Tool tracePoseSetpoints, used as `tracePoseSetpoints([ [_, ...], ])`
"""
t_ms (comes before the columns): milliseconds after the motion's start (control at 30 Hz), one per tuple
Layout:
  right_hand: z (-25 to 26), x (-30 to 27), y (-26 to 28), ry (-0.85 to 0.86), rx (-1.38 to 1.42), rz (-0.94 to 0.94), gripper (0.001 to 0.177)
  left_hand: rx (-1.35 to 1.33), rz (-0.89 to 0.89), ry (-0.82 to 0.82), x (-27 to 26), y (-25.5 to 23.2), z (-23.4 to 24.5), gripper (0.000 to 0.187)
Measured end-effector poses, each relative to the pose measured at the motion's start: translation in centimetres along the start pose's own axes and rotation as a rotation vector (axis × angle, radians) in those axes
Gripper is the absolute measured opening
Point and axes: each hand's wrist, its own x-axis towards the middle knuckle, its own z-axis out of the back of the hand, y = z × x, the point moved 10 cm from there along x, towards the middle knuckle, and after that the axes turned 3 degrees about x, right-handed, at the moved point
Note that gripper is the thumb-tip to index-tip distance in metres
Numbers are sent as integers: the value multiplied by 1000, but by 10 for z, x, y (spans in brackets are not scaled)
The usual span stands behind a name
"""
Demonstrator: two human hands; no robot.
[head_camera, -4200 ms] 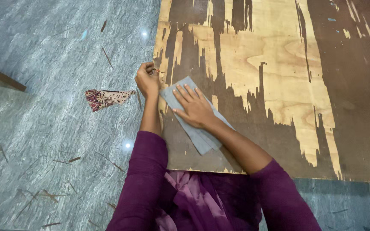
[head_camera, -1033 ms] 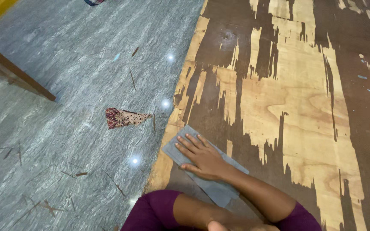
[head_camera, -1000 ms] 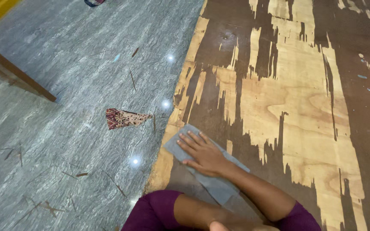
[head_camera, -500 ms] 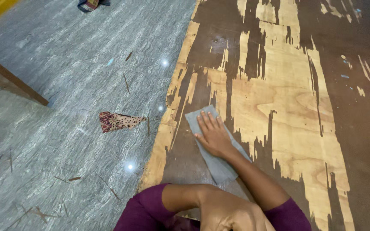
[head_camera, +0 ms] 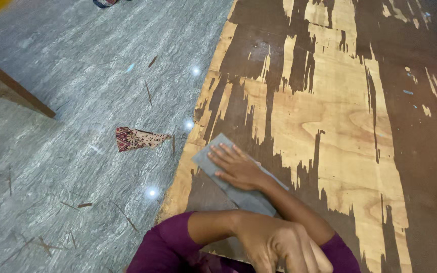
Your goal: The person sands a large wooden board using a sanding block held in the right hand, moving it back and forth across the surface. The left hand occasionally rests on the board for stability.
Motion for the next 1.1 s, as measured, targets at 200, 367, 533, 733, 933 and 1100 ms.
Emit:
tracePoseSetpoints([
  [200, 38, -10, -92, -276, -55, -294, 72, -28, 37, -60, 2, 0, 3, 47],
  [367, 34, -13, -79, -308, -149, -291, 76, -16, 65, -63, 7, -8, 4, 44],
  [533, 5, -7, 15, -163, -142, -5, 79, -109, 60, -184, 2, 0, 9, 47],
  [733, -20, -16, 89, 6, 51, 324, 69, -269, 162, -215, -26, 12, 9, 31],
  [933, 11, 3, -29, -125, -27, -91, 65, -138, 135, -162, -18, -5, 13, 18],
  [1100, 39, -18, -114, -325, -44, -337, 68, -96, 110, -143, -14, -20, 15, 18],
])
